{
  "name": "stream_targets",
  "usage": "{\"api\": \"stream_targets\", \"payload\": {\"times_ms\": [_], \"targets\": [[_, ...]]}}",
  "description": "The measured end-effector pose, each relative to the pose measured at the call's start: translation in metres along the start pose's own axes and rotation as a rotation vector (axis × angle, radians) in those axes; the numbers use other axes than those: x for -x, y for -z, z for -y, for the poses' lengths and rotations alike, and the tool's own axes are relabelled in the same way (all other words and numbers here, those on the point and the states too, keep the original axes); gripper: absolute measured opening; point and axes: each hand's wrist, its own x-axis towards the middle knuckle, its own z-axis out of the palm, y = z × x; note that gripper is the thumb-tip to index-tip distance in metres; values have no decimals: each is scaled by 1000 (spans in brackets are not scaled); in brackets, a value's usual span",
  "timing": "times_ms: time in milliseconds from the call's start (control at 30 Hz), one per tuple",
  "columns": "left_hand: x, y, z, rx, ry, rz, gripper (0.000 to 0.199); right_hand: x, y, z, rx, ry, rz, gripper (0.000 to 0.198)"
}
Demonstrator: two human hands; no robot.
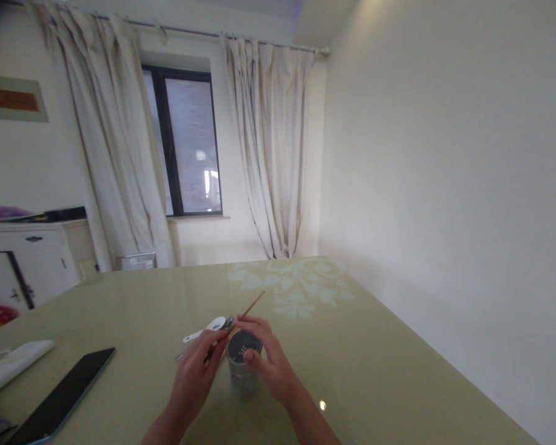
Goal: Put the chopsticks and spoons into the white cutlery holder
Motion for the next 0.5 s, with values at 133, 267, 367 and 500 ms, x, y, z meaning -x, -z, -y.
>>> {"api": "stream_targets", "payload": {"times_ms": [133,267,367,500], "targets": [[4,1,3,-7,-77,22,36,0,1,0,-28,-1,-21,67],[3,4,10,24,106,-59,49,-6,15,-7,-101,23,-300,72],[-2,3,19,-33,282,-68,49,-12,28,-15,-171,1,-451,79],[0,-4,31,-251,291,160,31,-14,36,-23,-149,-5,-450,77]]}}
